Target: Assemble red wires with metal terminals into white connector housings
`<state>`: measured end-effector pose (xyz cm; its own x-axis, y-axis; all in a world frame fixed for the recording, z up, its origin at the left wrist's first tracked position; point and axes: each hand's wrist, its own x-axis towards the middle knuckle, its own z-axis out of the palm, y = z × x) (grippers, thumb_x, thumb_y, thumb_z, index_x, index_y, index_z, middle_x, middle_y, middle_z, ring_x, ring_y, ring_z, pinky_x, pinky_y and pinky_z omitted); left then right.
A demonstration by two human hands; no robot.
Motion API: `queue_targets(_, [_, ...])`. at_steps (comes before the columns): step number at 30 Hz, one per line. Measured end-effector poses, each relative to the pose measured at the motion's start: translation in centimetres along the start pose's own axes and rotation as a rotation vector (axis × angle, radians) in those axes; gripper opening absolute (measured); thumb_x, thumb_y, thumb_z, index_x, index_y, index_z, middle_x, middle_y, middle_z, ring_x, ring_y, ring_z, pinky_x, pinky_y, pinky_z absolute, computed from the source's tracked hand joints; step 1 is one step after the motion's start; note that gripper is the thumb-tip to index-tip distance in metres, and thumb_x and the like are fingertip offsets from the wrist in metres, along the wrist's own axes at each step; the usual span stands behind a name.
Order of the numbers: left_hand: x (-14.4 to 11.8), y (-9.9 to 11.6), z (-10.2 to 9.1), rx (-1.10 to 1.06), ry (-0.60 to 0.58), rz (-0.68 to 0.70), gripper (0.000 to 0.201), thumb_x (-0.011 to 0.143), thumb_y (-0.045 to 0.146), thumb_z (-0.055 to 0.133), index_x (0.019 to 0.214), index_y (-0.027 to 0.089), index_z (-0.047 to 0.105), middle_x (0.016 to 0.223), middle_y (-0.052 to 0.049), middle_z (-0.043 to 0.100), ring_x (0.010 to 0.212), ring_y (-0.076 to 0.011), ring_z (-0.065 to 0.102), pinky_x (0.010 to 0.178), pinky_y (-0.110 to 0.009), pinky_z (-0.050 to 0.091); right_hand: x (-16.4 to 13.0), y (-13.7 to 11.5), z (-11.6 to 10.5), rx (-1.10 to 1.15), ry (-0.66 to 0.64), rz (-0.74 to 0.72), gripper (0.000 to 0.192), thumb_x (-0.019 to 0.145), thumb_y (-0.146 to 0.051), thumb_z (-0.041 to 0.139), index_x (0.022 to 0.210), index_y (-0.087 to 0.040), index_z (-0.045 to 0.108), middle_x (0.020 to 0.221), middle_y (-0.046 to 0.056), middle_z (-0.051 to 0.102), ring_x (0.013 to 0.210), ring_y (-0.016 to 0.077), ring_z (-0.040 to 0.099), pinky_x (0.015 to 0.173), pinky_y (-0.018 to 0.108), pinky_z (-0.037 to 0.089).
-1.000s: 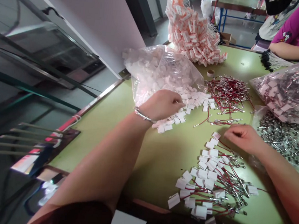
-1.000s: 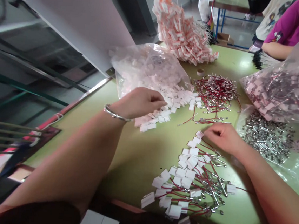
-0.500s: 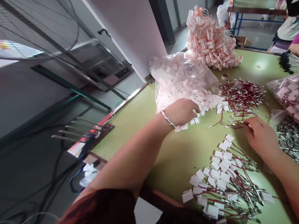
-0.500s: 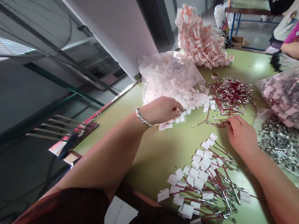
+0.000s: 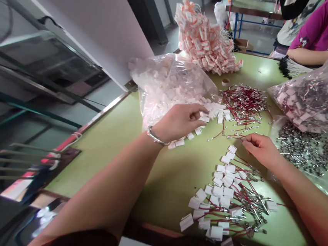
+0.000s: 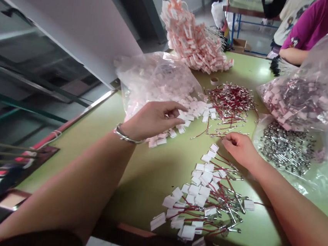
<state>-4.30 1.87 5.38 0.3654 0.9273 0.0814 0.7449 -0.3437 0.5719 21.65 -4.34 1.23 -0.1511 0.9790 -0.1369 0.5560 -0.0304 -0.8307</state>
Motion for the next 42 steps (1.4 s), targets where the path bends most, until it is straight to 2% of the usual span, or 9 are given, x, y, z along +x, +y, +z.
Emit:
queue_targets(2, [-0.3, 0.8, 1.2, -0.339, -0.006, -0.098, 0.035, 0.074, 0.029, 0.066, 0.107, 0.015, 0.068, 0.061, 0.002, 0.058, 0.05, -0.0083, 0.046, 0.051, -0.022, 0.038, -0.3, -0.5, 0.1, 0.038, 0.003, 0.002, 0.023, 0.079, -0.036, 0.055, 0.063, -0.021, 0.053, 0.053, -0.004, 0.047, 0.051, 0.0105, 0.04, 0.054, 0.027, 0.034])
queue_targets(5, [-0.6, 1.8, 4.1, -0.784, -0.079, -0.311, 0.022, 0.075, 0.029, 0.069, 0.088, 0.011, 0.07, 0.051, 0.003, 0.054, 0.042, -0.0051, 0.042, 0.044, -0.019, 0.034, -0.8, -0.9, 0.1, 0.132, -0.026, 0.031, 0.025, 0.079, -0.039, 0.057, 0.062, -0.021, 0.054, 0.05, -0.004, 0.049, 0.048, 0.0095, 0.04, 0.052, 0.027, 0.032])
queue_targets(8, [-0.6, 2.4, 6.6, -1.135, -0.125, -0.484, 0.006, 0.076, 0.017, 0.069, 0.074, 0.011, 0.066, 0.057, 0.002, 0.059, 0.05, -0.005, 0.054, 0.052, -0.017, 0.042, -1.1, -1.0, 0.3, 0.226, -0.098, 0.059, 0.023, 0.079, -0.038, 0.057, 0.063, -0.021, 0.056, 0.05, -0.003, 0.054, 0.046, 0.0087, 0.04, 0.05, 0.026, 0.032])
queue_targets(12, [-0.7, 2.6, 7.6, -1.352, -0.142, -0.556, 0.007, 0.079, 0.005, 0.064, 0.08, 0.011, 0.068, 0.068, 0.001, 0.063, 0.059, -0.005, 0.06, 0.065, -0.019, 0.05, -1.2, -1.2, 0.5, 0.235, -0.171, 0.061, 0.025, 0.08, -0.036, 0.056, 0.061, -0.021, 0.056, 0.05, -0.003, 0.055, 0.047, 0.0083, 0.042, 0.051, 0.025, 0.033])
queue_targets(20, [-1.0, 2.1, 7.8, -1.361, -0.272, -0.484, 0.01, 0.08, 0.007, 0.065, 0.087, 0.011, 0.071, 0.068, -0.001, 0.067, 0.06, -0.0049, 0.06, 0.066, -0.018, 0.05, -1.3, -1.3, 0.6, 0.246, -0.254, 0.081, 0.034, 0.086, -0.033, 0.049, 0.054, -0.02, 0.049, 0.049, -0.004, 0.05, 0.045, 0.0067, 0.034, 0.048, 0.025, 0.027])
queue_targets(24, [-1.0, 2.1, 7.6, -1.125, -0.266, -0.355, 0.017, 0.079, 0.012, 0.066, 0.096, 0.014, 0.07, 0.065, -0.001, 0.069, 0.059, -0.0063, 0.061, 0.061, -0.019, 0.049, -1.3, -1.4, 0.5, 0.283, -0.266, 0.203, 0.027, 0.084, -0.029, 0.05, 0.059, -0.019, 0.052, 0.045, -0.006, 0.043, 0.041, 0.0063, 0.029, 0.044, 0.025, 0.021])
queue_targets(28, [-1.2, 2.9, 7.5, -0.91, -0.264, -0.288, 0.015, 0.077, 0.013, 0.066, 0.092, 0.013, 0.067, 0.061, 0.0, 0.069, 0.056, -0.0079, 0.063, 0.058, -0.02, 0.05, -1.2, -1.7, 0.6, 0.304, -0.229, 0.309, 0.023, 0.081, -0.026, 0.051, 0.06, -0.019, 0.051, 0.043, -0.008, 0.037, 0.039, 0.0061, 0.025, 0.042, 0.024, 0.017])
queue_targets(32, [-1.5, 3.4, 8.1, -0.88, -0.265, -0.284, 0.008, 0.076, 0.013, 0.064, 0.083, 0.013, 0.062, 0.055, 0.002, 0.065, 0.05, -0.0082, 0.061, 0.054, -0.022, 0.049, -1.3, -1.4, 0.9, 0.259, -0.189, 0.212, 0.024, 0.081, -0.029, 0.051, 0.059, -0.019, 0.05, 0.049, -0.007, 0.038, 0.043, 0.0064, 0.027, 0.044, 0.023, 0.019])
queue_targets(42, [-2.1, 3.5, 8.5, -0.943, -0.315, -0.278, 0.008, 0.075, 0.016, 0.064, 0.078, 0.014, 0.057, 0.05, 0.004, 0.061, 0.045, -0.0064, 0.057, 0.048, -0.02, 0.046, -1.6, -0.4, 1.3, -0.088, -0.15, -0.076, 0.02, 0.08, -0.03, 0.047, 0.063, -0.02, 0.051, 0.055, -0.003, 0.046, 0.052, 0.0101, 0.039, 0.052, 0.024, 0.032])
